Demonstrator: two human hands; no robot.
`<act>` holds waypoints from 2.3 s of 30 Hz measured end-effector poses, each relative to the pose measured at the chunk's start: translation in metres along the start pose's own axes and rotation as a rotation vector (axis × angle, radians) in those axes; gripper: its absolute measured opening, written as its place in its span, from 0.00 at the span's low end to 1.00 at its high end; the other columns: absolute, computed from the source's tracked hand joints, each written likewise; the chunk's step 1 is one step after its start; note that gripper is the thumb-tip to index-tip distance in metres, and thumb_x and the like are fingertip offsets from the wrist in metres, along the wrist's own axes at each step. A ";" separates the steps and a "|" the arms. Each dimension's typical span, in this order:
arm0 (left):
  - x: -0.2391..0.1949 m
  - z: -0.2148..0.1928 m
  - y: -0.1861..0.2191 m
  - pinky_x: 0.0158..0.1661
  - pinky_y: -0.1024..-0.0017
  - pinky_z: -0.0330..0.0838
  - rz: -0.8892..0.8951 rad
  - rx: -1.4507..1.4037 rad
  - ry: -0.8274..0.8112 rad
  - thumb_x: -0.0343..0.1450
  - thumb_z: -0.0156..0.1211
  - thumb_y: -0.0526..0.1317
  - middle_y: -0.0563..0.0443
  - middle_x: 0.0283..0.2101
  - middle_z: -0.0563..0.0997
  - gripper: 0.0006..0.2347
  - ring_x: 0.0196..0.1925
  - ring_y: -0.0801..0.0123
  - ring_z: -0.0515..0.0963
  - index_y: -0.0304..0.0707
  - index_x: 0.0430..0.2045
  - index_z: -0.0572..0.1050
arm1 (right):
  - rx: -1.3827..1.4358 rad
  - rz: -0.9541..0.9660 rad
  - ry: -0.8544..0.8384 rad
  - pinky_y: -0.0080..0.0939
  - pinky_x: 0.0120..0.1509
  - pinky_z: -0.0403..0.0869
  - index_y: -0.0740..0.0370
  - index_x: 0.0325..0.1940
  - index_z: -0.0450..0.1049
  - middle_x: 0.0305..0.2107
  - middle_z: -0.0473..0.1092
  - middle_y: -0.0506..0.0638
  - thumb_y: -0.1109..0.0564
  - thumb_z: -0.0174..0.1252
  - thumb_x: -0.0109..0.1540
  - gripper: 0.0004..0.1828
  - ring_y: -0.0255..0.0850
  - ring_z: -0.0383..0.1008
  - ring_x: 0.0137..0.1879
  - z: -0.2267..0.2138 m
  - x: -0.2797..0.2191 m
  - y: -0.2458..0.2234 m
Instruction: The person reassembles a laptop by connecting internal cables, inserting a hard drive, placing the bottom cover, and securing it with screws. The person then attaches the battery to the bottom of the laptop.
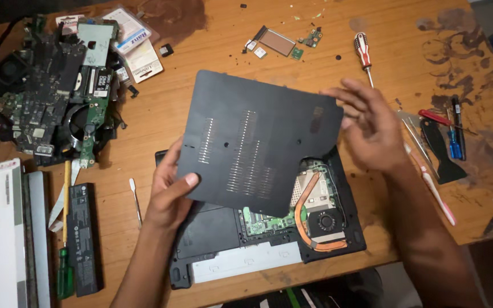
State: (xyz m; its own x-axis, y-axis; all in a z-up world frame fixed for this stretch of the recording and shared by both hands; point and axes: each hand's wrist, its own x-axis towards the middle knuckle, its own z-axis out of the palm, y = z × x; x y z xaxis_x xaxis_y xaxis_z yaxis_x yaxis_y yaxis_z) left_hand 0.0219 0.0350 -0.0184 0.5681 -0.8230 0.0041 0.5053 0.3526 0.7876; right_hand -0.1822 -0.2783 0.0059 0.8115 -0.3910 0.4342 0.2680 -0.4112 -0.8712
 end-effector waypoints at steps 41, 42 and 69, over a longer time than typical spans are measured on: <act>-0.013 0.024 -0.032 0.32 0.73 0.80 -0.344 0.364 0.023 0.75 0.55 0.39 0.48 0.38 0.85 0.23 0.32 0.74 0.83 0.32 0.66 0.63 | -0.490 0.545 -0.436 0.36 0.37 0.75 0.63 0.57 0.73 0.23 0.76 0.48 0.46 0.67 0.57 0.29 0.35 0.78 0.29 0.000 0.008 -0.012; -0.013 0.023 -0.033 0.32 0.74 0.79 -0.340 0.362 0.025 0.75 0.55 0.39 0.47 0.38 0.85 0.23 0.32 0.73 0.83 0.32 0.67 0.63 | -0.498 0.529 -0.431 0.37 0.37 0.75 0.62 0.57 0.73 0.23 0.76 0.48 0.46 0.67 0.57 0.28 0.36 0.78 0.30 0.001 0.008 -0.012; -0.010 0.026 -0.037 0.35 0.75 0.79 -0.260 0.399 0.013 0.74 0.58 0.39 0.42 0.46 0.84 0.32 0.40 0.75 0.81 0.31 0.74 0.52 | -0.607 0.505 -0.477 0.40 0.46 0.74 0.55 0.63 0.72 0.40 0.68 0.49 0.52 0.69 0.54 0.32 0.40 0.73 0.42 -0.005 0.009 -0.027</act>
State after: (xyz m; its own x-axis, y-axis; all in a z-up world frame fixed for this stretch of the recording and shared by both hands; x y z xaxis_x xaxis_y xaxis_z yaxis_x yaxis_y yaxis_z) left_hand -0.0195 0.0187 -0.0317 0.4647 -0.8550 -0.2304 0.3445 -0.0651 0.9365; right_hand -0.1849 -0.2752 0.0349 0.9224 -0.3157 -0.2226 -0.3846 -0.6983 -0.6037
